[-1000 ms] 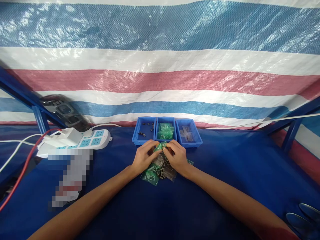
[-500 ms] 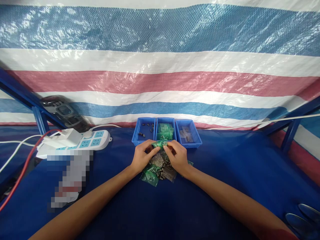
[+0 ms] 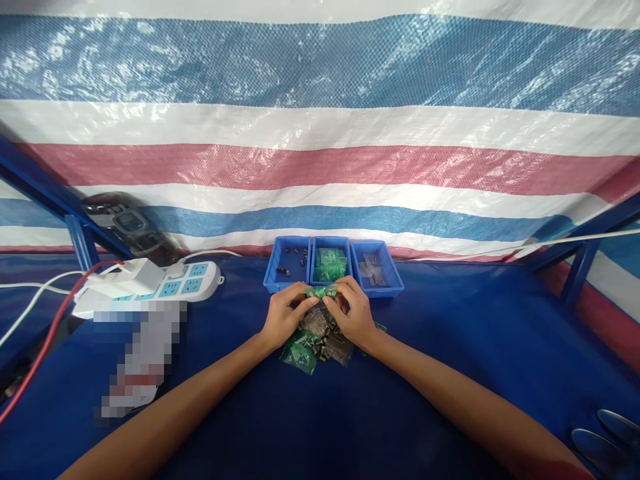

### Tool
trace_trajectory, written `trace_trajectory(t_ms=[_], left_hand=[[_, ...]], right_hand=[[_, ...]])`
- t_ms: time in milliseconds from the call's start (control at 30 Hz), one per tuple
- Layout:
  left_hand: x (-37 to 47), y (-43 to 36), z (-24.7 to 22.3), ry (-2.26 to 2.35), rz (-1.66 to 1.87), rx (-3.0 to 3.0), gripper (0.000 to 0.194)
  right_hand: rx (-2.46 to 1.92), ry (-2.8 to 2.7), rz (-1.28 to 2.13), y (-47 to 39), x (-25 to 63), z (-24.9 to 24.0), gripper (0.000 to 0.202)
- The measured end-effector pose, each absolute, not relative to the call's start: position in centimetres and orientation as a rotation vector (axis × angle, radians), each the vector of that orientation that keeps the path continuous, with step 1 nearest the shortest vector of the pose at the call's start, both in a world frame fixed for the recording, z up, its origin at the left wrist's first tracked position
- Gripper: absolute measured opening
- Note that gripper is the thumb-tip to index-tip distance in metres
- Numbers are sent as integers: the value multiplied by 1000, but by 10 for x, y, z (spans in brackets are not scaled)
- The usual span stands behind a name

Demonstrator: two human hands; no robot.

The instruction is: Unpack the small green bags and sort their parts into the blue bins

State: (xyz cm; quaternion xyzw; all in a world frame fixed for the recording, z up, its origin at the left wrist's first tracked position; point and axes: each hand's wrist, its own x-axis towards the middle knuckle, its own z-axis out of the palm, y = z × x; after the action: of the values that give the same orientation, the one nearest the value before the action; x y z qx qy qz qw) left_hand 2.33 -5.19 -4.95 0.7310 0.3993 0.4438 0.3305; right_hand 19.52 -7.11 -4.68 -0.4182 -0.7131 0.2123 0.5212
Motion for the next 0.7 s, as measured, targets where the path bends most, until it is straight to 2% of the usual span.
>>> trace_trajectory(t_ms=[400,700], left_hand=[[22,-52,-47,1031,1245,2098,28],[24,-52,-48,1132,1206,2035,20]], right_hand=[[-1057,-1665,475,-65,195,-53,25],[-951,-1725,505,-67,195,-52,23]])
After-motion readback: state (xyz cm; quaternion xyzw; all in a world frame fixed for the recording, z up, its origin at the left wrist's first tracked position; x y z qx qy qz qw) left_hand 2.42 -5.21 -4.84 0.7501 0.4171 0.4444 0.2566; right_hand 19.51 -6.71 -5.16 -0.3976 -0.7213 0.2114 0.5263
